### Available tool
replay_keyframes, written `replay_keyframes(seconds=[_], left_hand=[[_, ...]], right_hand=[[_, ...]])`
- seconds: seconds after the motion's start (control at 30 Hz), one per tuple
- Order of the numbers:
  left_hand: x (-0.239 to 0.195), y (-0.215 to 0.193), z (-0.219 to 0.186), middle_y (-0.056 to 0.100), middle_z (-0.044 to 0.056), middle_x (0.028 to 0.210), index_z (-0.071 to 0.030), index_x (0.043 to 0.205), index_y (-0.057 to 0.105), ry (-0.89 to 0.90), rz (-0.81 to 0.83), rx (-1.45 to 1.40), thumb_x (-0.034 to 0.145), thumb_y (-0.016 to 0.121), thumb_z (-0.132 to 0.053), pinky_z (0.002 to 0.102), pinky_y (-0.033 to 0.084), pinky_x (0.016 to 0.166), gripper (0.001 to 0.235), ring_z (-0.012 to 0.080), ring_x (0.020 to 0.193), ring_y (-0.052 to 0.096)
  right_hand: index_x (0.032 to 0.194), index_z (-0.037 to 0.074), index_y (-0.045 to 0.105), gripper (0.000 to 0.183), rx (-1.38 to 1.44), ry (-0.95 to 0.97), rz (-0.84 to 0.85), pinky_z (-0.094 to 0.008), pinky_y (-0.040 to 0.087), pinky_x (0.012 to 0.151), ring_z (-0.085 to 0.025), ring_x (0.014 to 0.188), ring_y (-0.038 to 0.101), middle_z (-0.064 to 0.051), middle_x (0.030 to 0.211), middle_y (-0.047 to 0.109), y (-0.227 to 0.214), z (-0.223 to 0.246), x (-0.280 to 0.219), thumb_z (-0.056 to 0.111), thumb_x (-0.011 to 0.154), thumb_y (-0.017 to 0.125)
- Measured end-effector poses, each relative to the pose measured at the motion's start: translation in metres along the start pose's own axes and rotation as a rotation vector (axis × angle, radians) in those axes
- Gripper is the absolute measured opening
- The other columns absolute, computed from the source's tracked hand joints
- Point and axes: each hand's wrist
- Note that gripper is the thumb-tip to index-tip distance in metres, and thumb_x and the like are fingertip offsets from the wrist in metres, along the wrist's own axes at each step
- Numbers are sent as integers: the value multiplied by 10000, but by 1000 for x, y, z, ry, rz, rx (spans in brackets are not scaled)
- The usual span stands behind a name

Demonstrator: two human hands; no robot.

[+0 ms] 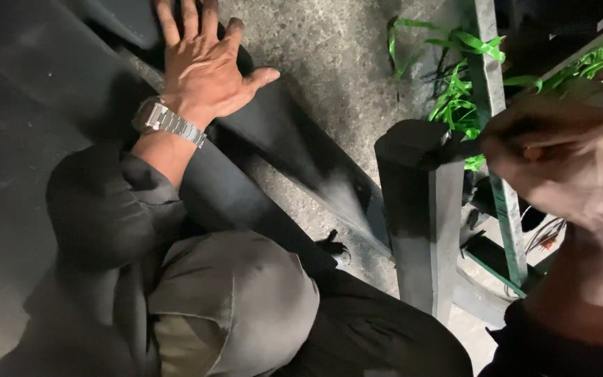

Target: Applying a black coating to the ends of curved industrial parts using a brush.

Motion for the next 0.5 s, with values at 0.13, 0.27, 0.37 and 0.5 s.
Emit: replay_keyframes(seconds=[0.13, 0.27, 0.37, 0.5], left_hand=[[0, -3, -1, 332, 346, 1628, -10, 1460, 614, 14, -17, 5, 1001, 542, -824, 715, -37, 1175, 937, 550, 1524, 90], [-2, -1, 1, 344, 353, 1623, 4, 1417, 624, 36, -39, 24, 1014, 544, -820, 722, -38, 1175, 921, 551, 1527, 93], [0, -4, 1, 365, 353, 1604, 15, 1416, 624, 43, -37, 47, 1023, 546, -826, 729, -43, 1175, 932, 544, 1533, 102], [1, -6, -1, 382, 332, 1594, 10, 1435, 621, 46, 11, 65, 1000, 542, -825, 732, -50, 1170, 945, 534, 1536, 104]], right_hand=[[1152, 133, 732, 202, 851, 599, 285, -261, 620, 731, -119, 761, 727, -20, 947, 750, 0, 7, -1, 260, 995, 727], [1094, 59, 755, 179, 631, 488, 226, -294, 597, 673, -172, 730, 705, -84, 930, 749, -6, 4, -2, 174, 957, 759], [1023, 32, 760, 155, 528, 454, 249, -327, 558, 650, -195, 695, 692, -112, 923, 751, -4, 1, -8, 146, 917, 756], [1065, 48, 738, 164, 723, 623, 187, -289, 578, 685, -167, 746, 698, -99, 979, 739, 8, 3, -24, 143, 933, 755]])
Point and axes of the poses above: each hand's wrist, its own x-axis towards the middle knuckle, its own y-axis out of the palm, z = x × y
